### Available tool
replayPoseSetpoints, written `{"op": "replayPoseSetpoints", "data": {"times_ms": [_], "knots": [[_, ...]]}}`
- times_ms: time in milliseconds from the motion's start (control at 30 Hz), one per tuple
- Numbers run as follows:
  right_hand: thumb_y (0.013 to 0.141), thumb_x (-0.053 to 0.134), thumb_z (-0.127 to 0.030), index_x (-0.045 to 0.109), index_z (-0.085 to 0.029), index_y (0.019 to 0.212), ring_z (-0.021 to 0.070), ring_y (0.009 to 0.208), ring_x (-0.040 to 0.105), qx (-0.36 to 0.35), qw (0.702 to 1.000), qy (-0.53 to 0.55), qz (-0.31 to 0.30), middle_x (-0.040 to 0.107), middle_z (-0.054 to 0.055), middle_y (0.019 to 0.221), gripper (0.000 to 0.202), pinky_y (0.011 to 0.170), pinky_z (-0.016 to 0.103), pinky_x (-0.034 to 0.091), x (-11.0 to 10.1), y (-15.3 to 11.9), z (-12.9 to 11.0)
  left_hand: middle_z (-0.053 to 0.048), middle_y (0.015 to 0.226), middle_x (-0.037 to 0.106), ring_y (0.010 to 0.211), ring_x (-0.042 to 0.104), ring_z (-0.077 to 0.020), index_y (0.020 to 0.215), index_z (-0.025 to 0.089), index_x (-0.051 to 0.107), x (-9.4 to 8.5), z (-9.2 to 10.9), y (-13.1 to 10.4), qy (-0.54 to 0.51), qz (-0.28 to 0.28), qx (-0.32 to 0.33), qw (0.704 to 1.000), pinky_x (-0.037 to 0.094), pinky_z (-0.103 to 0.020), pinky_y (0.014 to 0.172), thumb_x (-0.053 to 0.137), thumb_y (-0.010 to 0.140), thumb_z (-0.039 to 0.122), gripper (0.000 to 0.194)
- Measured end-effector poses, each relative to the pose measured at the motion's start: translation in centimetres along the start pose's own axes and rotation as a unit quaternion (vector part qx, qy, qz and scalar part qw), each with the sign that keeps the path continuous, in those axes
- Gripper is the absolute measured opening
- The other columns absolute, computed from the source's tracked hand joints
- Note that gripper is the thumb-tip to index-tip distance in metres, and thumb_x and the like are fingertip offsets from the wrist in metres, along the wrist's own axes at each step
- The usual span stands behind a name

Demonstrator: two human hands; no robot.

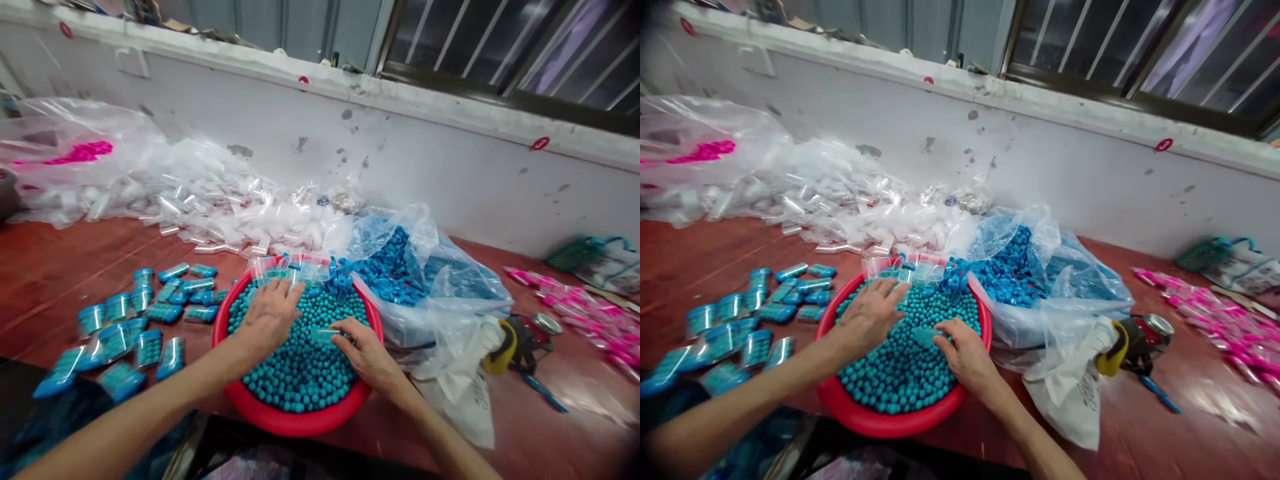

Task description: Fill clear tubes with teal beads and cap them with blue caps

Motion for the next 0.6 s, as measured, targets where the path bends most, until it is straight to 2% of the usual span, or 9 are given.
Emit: {"op": "replayPoseSetpoints", "data": {"times_ms": [100,167,233,300,367,467,600], "knots": [[0.084,0.047,-0.021,0.058,-0.018,0.09,0.0143,0.077,0.053,-0.024,0.999,-0.009,-0.02,0.058,0.002,0.083,0.013,0.072,0.026,0.041,1.2,0.3,-1.6,-0.01,0.11,0.053,0.102,0.047,-0.0267,0.121,0.022,0.04,4.1,2.8,-2.6,-0.019,-0.069,0.056,0.996,0.034,-0.042,0.088,0.047,0.079,0.021,0.043],[0.083,0.048,-0.019,0.059,-0.018,0.089,0.0142,0.078,0.054,-0.033,0.998,0.004,-0.058,0.06,0.002,0.083,0.012,0.073,0.025,0.041,1.8,0.2,-2.1,-0.011,0.109,0.055,0.099,0.05,-0.025,0.118,0.019,0.042,6.2,2.7,-4.0,-0.067,-0.091,0.038,0.993,0.036,-0.038,0.086,0.04,0.081,0.019,0.037],[0.083,0.049,-0.018,0.059,-0.018,0.092,0.0141,0.08,0.056,-0.042,0.993,0.014,-0.107,0.062,0.001,0.086,0.013,0.075,0.024,0.042,2.2,0.5,-2.1,-0.012,0.098,0.06,0.09,0.055,-0.0246,0.11,0.017,0.047,7.6,1.9,-4.7,-0.096,-0.122,0.005,0.988,0.04,-0.036,0.078,0.035,0.082,0.019,0.03],[0.083,0.049,-0.019,0.058,-0.018,0.098,0.0144,0.085,0.057,-0.055,0.991,-0.009,-0.119,0.063,0.002,0.09,0.017,0.078,0.024,0.042,1.8,1.6,-1.9,-0.011,0.082,0.062,0.077,0.059,-0.0247,0.1,0.016,0.05,8.1,1.0,-4.8,-0.102,-0.161,-0.028,0.981,0.042,-0.034,0.068,0.035,0.082,0.021,0.024],[0.085,0.047,-0.022,0.054,-0.018,0.105,0.0156,0.092,0.055,-0.059,0.99,-0.091,-0.089,0.06,0.004,0.098,0.022,0.081,0.025,0.041,1.1,3.6,-1.4,-0.009,0.072,0.061,0.07,0.059,-0.0245,0.091,0.016,0.05,7.9,0.2,-4.6,-0.099,-0.183,-0.07,0.976,0.041,-0.033,0.063,0.039,0.079,0.023,0.018],[0.084,0.047,-0.023,0.049,-0.019,0.112,0.019,0.09,0.056,-0.019,0.958,-0.271,-0.089,0.054,0.008,0.105,0.028,0.074,0.027,0.043,1.5,6.7,-0.2,-0.008,0.068,0.059,0.073,0.059,-0.0263,0.081,0.017,0.05,7.3,0.0,-3.9,-0.108,-0.18,-0.116,0.971,0.04,-0.037,0.068,0.045,0.072,0.02,0.011],[0.082,0.049,-0.026,0.05,-0.019,0.108,0.0202,0.08,0.058,0.011,0.943,-0.315,-0.104,0.051,0.01,0.105,0.027,0.063,0.027,0.042,2.5,8.3,0.9,-0.011,0.071,0.058,0.086,0.056,-0.0334,0.076,0.015,0.05,7.7,0.7,-2.5,-0.167,-0.163,-0.128,0.964,0.034,-0.047,0.079,0.048,0.066,0.013,0.011]]}}
Point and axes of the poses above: each hand's wrist, its own y-axis towards the middle knuckle, its own x-axis out of the palm, z = x × y, the point moved 7 cm from there along y, towards the middle knuckle
